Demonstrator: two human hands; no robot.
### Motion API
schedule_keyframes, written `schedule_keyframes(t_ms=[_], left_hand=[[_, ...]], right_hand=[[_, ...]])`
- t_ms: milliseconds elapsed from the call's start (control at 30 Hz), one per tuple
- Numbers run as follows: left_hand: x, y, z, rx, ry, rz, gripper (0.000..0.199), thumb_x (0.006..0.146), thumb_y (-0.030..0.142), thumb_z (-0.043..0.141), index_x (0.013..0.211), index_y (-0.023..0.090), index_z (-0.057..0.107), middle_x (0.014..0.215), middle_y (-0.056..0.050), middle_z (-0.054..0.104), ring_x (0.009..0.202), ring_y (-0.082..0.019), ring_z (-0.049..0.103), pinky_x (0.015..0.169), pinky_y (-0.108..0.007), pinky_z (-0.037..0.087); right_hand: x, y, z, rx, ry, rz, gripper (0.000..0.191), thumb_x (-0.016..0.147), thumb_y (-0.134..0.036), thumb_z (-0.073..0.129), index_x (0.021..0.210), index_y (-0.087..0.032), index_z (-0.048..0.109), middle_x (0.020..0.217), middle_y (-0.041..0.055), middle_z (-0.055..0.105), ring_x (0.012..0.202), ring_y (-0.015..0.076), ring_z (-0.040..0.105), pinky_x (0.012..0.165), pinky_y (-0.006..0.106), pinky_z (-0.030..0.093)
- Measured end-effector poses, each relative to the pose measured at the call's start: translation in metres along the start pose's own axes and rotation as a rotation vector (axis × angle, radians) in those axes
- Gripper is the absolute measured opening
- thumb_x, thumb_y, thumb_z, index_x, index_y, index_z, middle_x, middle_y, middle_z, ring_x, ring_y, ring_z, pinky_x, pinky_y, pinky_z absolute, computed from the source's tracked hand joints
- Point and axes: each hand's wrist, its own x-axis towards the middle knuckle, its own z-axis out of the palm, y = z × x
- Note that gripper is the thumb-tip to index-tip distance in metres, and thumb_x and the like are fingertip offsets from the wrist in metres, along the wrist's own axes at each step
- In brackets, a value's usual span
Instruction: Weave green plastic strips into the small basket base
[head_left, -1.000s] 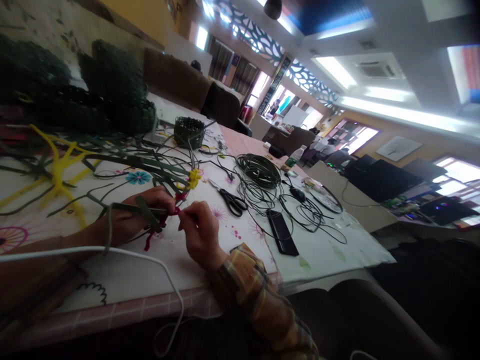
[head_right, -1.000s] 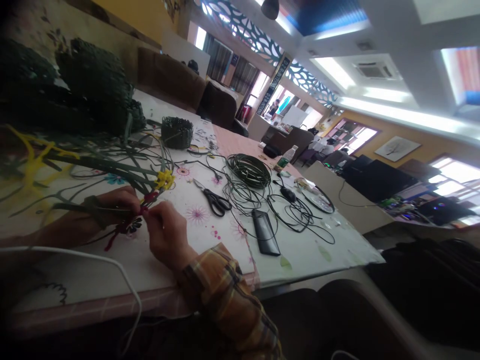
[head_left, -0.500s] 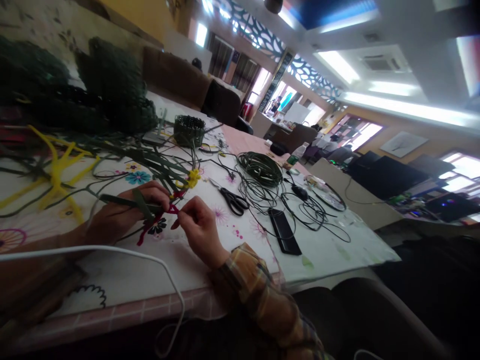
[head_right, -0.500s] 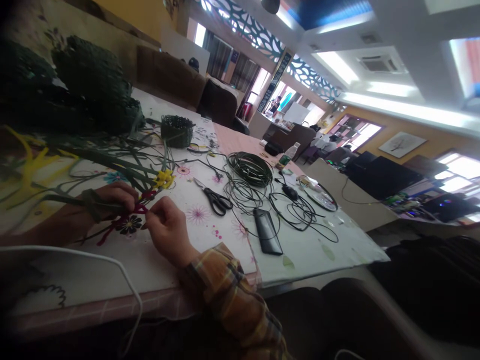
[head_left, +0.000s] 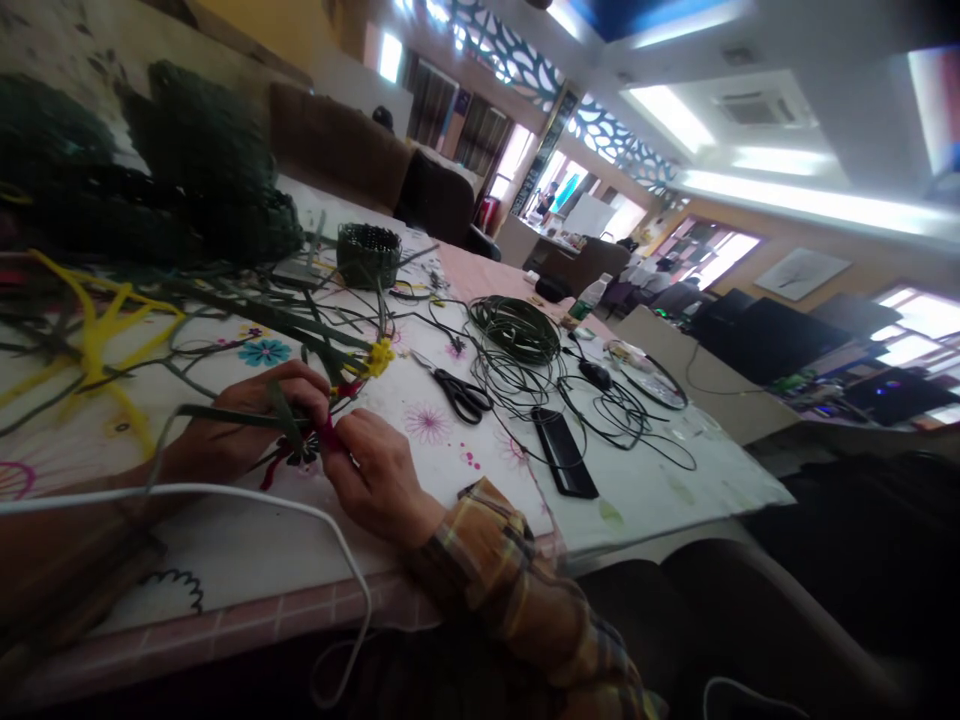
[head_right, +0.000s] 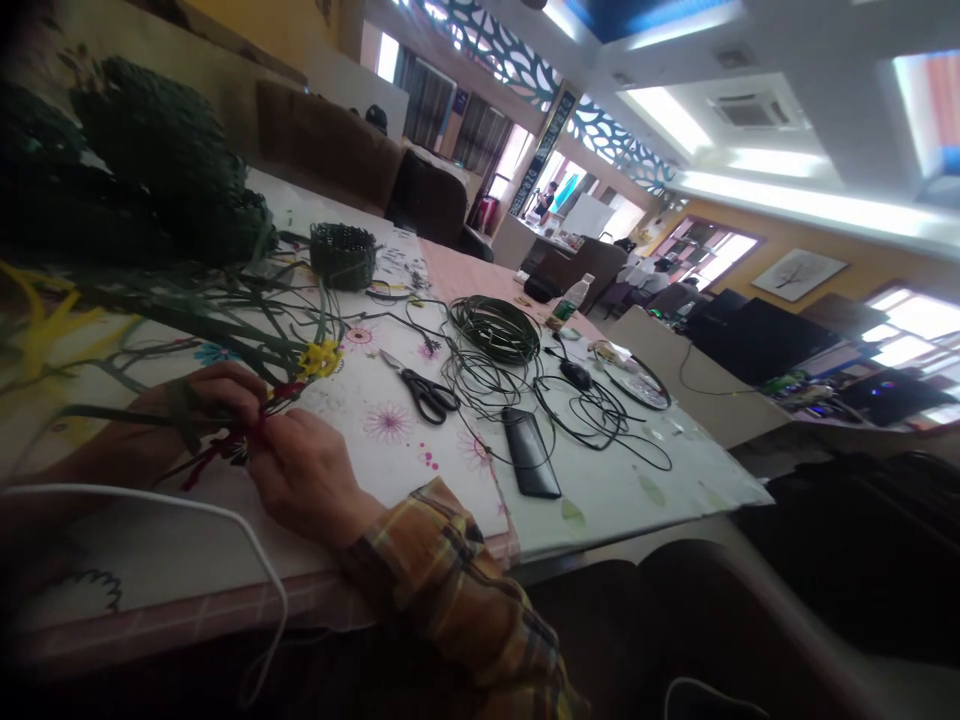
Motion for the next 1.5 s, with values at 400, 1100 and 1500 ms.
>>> schedule_keyframes(t_ms=[400,1100,1500], left_hand=[[0.004,0.003,-0.014,0.065,-0.085,0.037,0.015,0.1,0.032,0.059,0.102,0.022,0.07,0.11,-0.007,0.07,0.103,-0.022,0.066,0.086,-0.028,0.058],[0.007,0.027,0.005,0.029,0.111,-0.27,0.022,0.088,0.042,0.068,0.09,0.021,0.074,0.067,0.0,0.068,0.054,-0.016,0.061,0.047,-0.025,0.05],[0.002,0.018,0.01,-0.001,0.222,-0.252,0.031,0.082,0.048,0.078,0.096,0.021,0.083,0.075,-0.003,0.076,0.053,-0.015,0.063,0.045,-0.023,0.052]], right_hand=[[0.001,0.0,-0.003,-0.276,0.115,0.004,0.025,0.105,-0.037,0.062,0.086,-0.021,0.063,0.09,0.0058,0.06,0.087,0.0191,0.058,0.08,0.033,0.049],[0.003,0.003,-0.004,0.3,0.227,0.18,0.029,0.105,-0.033,0.056,0.079,-0.021,0.061,0.082,0.001,0.065,0.076,0.0128,0.063,0.073,0.026,0.053],[0.002,0.006,-0.002,-0.096,0.113,-0.017,0.033,0.109,-0.027,0.046,0.078,-0.022,0.055,0.086,0.0075,0.068,0.083,0.0174,0.063,0.079,0.031,0.053]])
